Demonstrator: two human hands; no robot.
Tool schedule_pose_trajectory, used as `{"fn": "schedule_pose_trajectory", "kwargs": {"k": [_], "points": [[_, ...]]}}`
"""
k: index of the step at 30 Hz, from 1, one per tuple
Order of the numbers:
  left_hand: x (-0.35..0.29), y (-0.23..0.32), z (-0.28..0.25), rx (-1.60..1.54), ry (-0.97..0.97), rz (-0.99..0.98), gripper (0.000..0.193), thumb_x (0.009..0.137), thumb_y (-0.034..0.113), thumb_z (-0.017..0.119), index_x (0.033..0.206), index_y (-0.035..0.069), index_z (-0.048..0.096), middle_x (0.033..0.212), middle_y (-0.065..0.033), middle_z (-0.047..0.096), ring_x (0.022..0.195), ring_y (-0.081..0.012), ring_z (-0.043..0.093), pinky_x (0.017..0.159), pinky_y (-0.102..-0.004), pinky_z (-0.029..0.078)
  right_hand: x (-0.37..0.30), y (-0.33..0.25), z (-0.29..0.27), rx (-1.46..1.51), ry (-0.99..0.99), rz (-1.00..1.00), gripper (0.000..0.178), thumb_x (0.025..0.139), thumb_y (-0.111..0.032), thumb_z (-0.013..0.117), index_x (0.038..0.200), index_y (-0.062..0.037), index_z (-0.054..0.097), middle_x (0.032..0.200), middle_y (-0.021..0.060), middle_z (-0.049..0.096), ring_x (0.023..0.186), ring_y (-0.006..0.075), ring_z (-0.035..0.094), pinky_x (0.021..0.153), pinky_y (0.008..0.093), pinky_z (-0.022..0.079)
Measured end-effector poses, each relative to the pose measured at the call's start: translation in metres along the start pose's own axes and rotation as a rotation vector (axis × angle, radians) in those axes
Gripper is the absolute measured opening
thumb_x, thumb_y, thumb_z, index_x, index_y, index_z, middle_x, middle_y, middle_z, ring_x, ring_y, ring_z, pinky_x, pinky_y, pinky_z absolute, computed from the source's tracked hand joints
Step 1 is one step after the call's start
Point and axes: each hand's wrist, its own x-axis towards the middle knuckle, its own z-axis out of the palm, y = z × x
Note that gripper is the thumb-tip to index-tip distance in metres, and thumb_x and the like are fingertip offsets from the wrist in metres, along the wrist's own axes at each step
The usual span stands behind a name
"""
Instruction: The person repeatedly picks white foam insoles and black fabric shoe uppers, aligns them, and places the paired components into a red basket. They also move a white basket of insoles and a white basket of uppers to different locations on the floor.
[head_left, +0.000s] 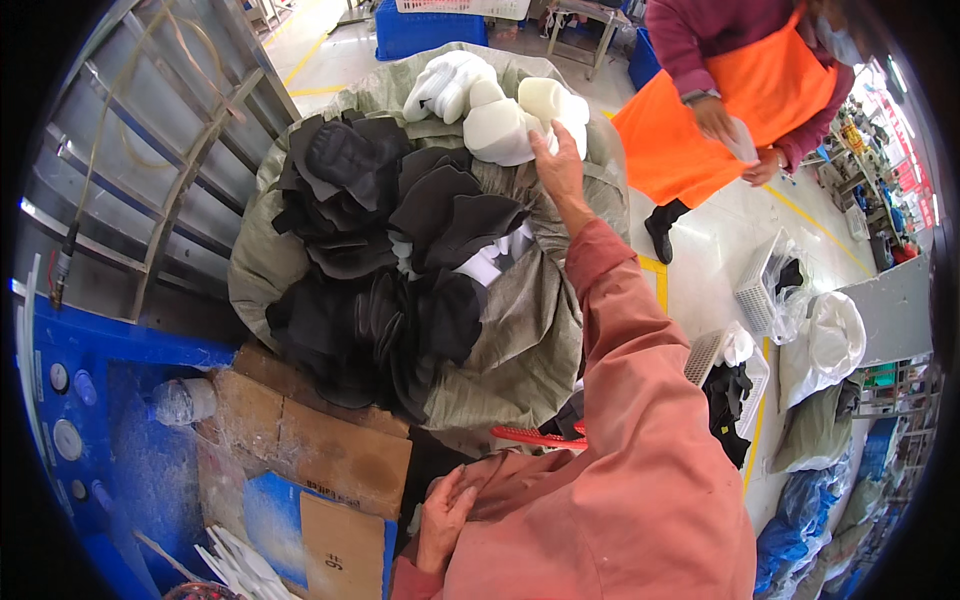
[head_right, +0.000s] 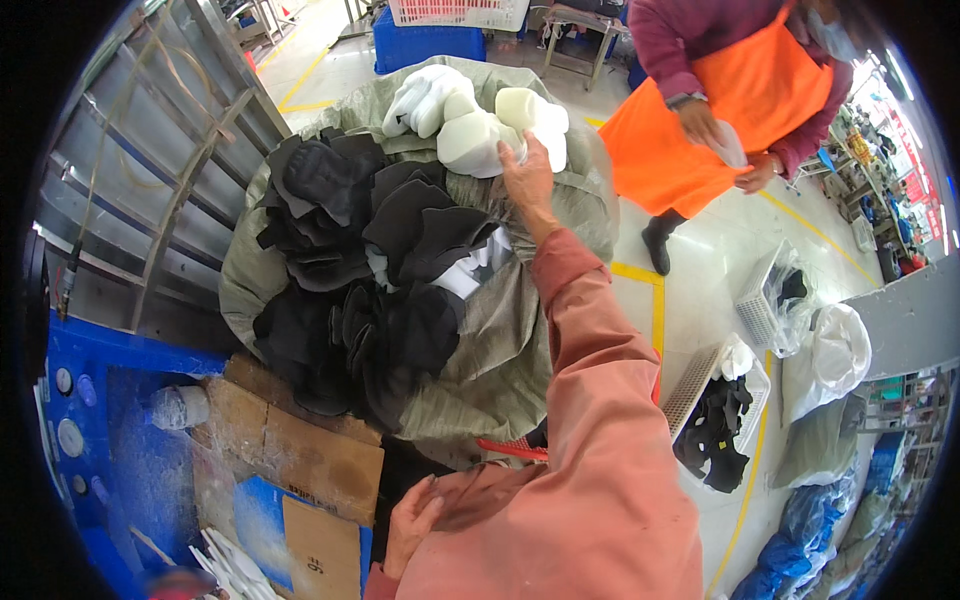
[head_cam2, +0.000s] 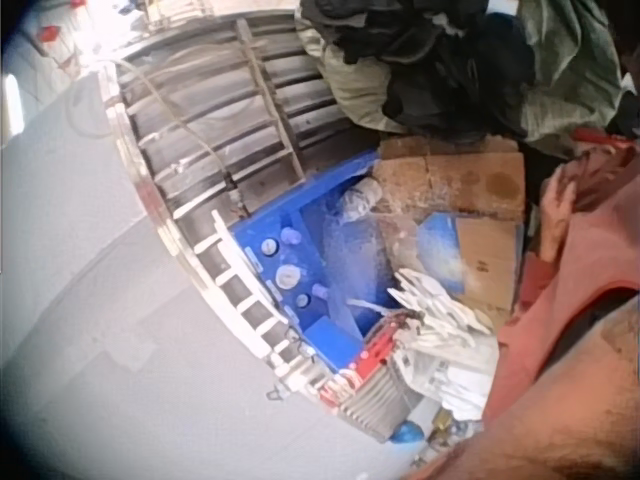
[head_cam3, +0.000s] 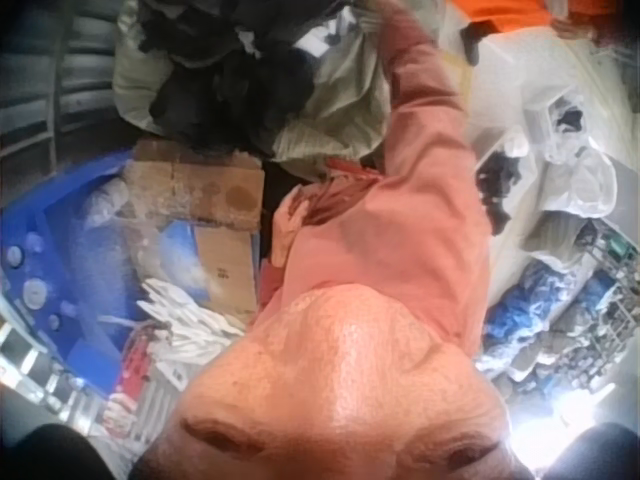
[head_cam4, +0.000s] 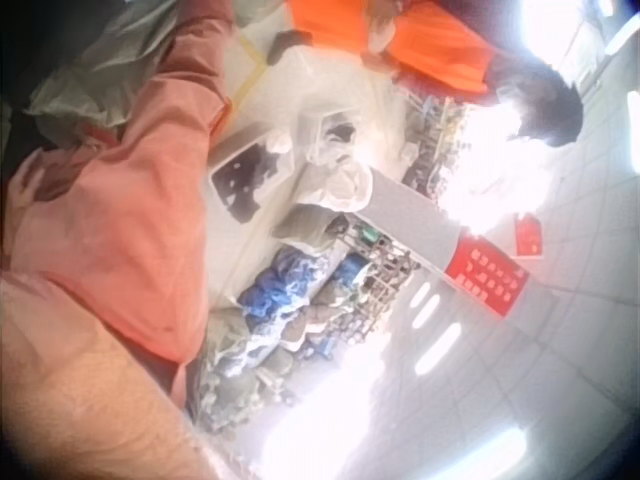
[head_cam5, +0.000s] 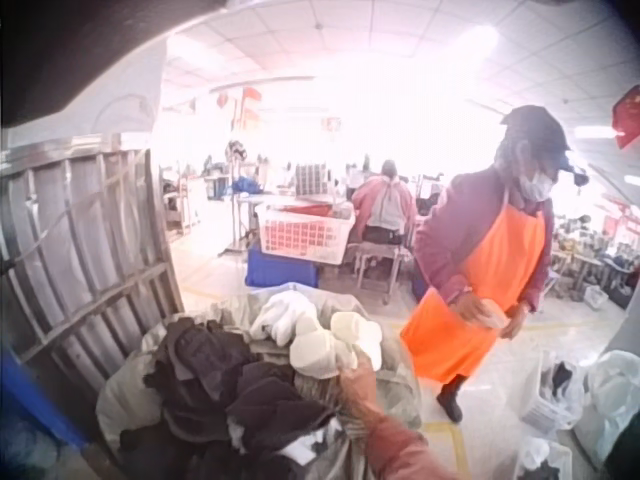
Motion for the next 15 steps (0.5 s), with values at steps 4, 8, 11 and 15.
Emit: {"fn": "schedule_pose_trajectory", "kwargs": {"k": [4, 8, 11, 15], "points": [[0.003, 0.0, 0.002, 0.064, -0.004, 0.04, 0.047, 0.097, 0.011, 0.069, 0.138, -0.008, 0.055, 0.129, -0.0187, 0.064, 0.117, -0.0236, 0.066, 0.097, -0.0329, 0.053, -0.002, 0.016, -0.014, 0.22, -0.091, 0.272, 0.082, 0.093, -0.05, 0.072, 0.145, 0.0084, 0.047, 0.143, 0.0314, 0.053, 0.132, 0.0377, 0.054, 0.11, 0.04, 0.042], [0.005, 0.001, 0.005, 0.09, -0.002, 0.038, 0.046, 0.097, 0.011, 0.07, 0.136, -0.008, 0.057, 0.13, -0.0184, 0.064, 0.117, -0.0243, 0.066, 0.098, -0.0335, 0.053, -0.006, 0.01, 0.002, 0.384, -0.147, 0.413, 0.099, 0.086, -0.055, 0.076, 0.15, 0.0102, 0.037, 0.14, 0.0331, 0.054, 0.13, 0.0379, 0.055, 0.109, 0.0407, 0.044], [0.006, 0.003, 0.005, 0.102, 0.011, 0.044, 0.045, 0.096, 0.012, 0.07, 0.135, -0.007, 0.058, 0.13, -0.0179, 0.064, 0.118, -0.024, 0.066, 0.098, -0.0334, 0.053, -0.007, -0.009, 0.016, 0.347, -0.187, 0.311, 0.108, 0.081, -0.056, 0.08, 0.152, 0.011, 0.032, 0.139, 0.0333, 0.053, 0.13, 0.038, 0.055, 0.108, 0.0407, 0.044], [0.005, 0.004, 0.005, 0.081, 0.01, 0.029, 0.046, 0.096, 0.012, 0.07, 0.137, -0.007, 0.057, 0.13, -0.0174, 0.064, 0.118, -0.0239, 0.066, 0.099, -0.0334, 0.053, -0.003, -0.04, 0.027, 0.219, -0.169, 0.176, 0.109, 0.08, -0.053, 0.081, 0.152, 0.0101, 0.03, 0.141, 0.0306, 0.051, 0.133, 0.0374, 0.05, 0.11, 0.0421, 0.041]]}}
